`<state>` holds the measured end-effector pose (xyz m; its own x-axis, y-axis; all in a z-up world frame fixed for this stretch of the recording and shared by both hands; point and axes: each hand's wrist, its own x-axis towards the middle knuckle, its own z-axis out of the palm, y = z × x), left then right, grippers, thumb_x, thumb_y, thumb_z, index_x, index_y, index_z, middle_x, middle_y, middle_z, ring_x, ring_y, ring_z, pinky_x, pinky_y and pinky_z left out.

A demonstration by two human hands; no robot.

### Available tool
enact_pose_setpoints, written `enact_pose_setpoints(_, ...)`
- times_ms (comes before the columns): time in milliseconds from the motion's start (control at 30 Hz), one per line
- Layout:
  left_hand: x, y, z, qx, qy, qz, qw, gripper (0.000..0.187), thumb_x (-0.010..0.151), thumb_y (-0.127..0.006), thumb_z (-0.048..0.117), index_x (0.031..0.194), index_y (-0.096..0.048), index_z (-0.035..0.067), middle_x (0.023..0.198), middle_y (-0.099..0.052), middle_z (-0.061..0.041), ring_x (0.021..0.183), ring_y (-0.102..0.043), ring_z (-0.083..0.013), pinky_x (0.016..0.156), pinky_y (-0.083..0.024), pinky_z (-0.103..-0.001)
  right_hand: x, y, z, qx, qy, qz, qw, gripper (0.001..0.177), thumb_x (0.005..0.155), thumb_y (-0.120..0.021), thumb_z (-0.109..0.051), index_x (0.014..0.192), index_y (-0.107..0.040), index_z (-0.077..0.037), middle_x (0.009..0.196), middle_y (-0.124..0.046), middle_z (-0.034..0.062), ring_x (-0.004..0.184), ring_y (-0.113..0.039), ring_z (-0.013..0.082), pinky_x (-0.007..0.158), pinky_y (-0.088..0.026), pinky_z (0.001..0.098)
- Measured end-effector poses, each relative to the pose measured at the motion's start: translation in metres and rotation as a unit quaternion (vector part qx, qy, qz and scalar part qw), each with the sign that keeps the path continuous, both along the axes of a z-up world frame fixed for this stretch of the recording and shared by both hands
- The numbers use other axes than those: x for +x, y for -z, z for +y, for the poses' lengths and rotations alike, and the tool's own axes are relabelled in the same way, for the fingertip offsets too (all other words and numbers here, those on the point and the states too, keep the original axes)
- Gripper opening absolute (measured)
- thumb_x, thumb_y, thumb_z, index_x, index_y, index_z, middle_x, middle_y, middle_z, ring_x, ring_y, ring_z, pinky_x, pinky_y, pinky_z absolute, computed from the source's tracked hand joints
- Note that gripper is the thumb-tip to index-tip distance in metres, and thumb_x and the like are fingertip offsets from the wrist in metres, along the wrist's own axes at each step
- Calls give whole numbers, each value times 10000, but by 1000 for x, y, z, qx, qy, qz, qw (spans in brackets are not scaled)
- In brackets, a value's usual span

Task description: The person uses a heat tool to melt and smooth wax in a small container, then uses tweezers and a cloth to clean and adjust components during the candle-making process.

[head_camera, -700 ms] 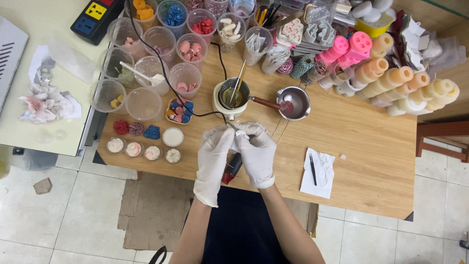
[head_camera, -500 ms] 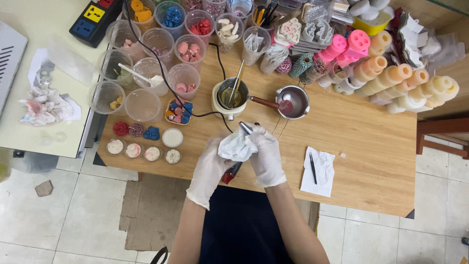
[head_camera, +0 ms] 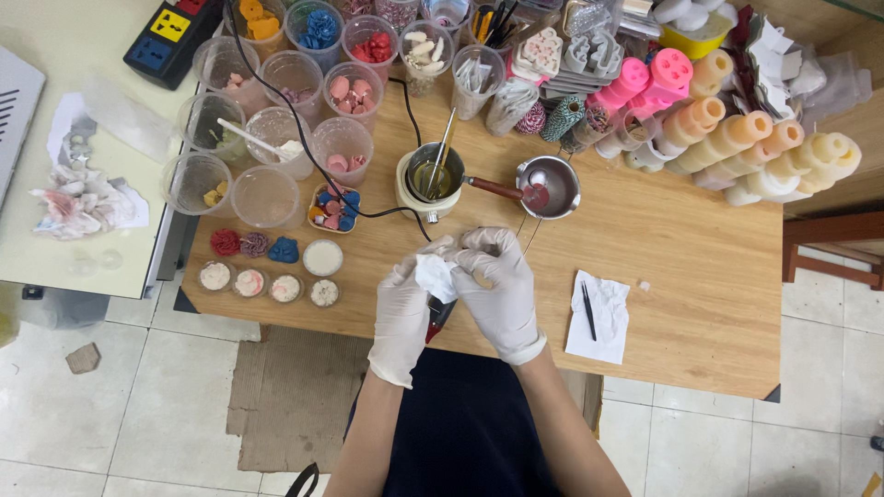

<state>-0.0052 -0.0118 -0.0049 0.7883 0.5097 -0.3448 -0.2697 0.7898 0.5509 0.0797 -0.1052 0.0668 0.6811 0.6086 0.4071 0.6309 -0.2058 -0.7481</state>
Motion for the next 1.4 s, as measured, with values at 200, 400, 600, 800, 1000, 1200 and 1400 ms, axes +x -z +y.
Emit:
enact_pose_setpoints(200, 7, -17, 5, -5, 9, 8, 1000, 396, 1019, -574, 225, 1281, -667, -56, 1141, -740, -115, 1013, -715, -174, 918, -567, -298, -13, -5, -7, 36, 49, 38, 997, 208, 846, -875, -50, 976, -713, -56, 1020, -728, 1, 893, -711, 87, 810, -591, 262)
enact_pose_setpoints(400, 3, -43, 8, -63, -25, -30, 997, 341, 1043, -575, 177, 1294, -674, -31, 1153, -734, -133, 1003, -693, -177, 912, -551, -323, -27, -10, -8, 53, 33, 6, 998, 223, 784, -844, -1, 986, -763, -47, 1108, -661, 115, 1016, -696, 202, 883, -583, 265)
enact_pose_setpoints(600, -2, -55, 8, -2, -33, -2, 999, 333, 1033, -548, 165, 1260, -681, -39, 1143, -755, -147, 1035, -726, -173, 940, -576, -295, -20, -2, -1, 131, 45, 405, 904, 238, 852, -815, 37, 1030, -659, 9, 975, -746, 98, 874, -699, 155, 812, -595, 287)
enact_pose_setpoints(800, -2, -61, 6, 73, 10, 30, 997, 300, 1035, -565, 106, 1259, -698, -43, 1096, -759, -146, 999, -721, -156, 913, -563, -272, -4, 2, -9, 118, 8, 469, 875, 187, 826, -749, 98, 987, -686, 28, 945, -717, 100, 834, -693, 136, 779, -593, 278)
enact_pose_setpoints(1000, 5, -46, 2, 103, -9, 19, 995, 271, 1038, -535, 75, 1221, -701, -36, 1100, -766, -141, 984, -708, -146, 864, -550, -259, -18, 33, 1, 230, 14, 394, 890, 123, 927, -756, 72, 953, -650, 17, 983, -695, 81, 866, -678, 129, 766, -578, 276)
enact_pose_setpoints(1200, 4, -36, 0, 110, -23, -6, 994, 242, 1005, -556, 56, 1201, -684, -7, 1156, -752, -114, 1012, -721, -137, 897, -564, -246, -9, 33, 1, 210, 7, 435, 876, 98, 883, -778, 26, 897, -684, 1, 993, -731, 53, 913, -701, 117, 826, -595, 268)
enact_pose_setpoints(1400, 4, -39, -1, 118, -29, 84, 989, 265, 1045, -578, 81, 1239, -726, -24, 1049, -740, -103, 902, -661, -90, 814, -535, -220, -8, 32, -10, -45, 41, -75, 995, 210, 774, -881, -42, 884, -702, -33, 969, -719, 61, 871, -702, 168, 732, -568, 276)
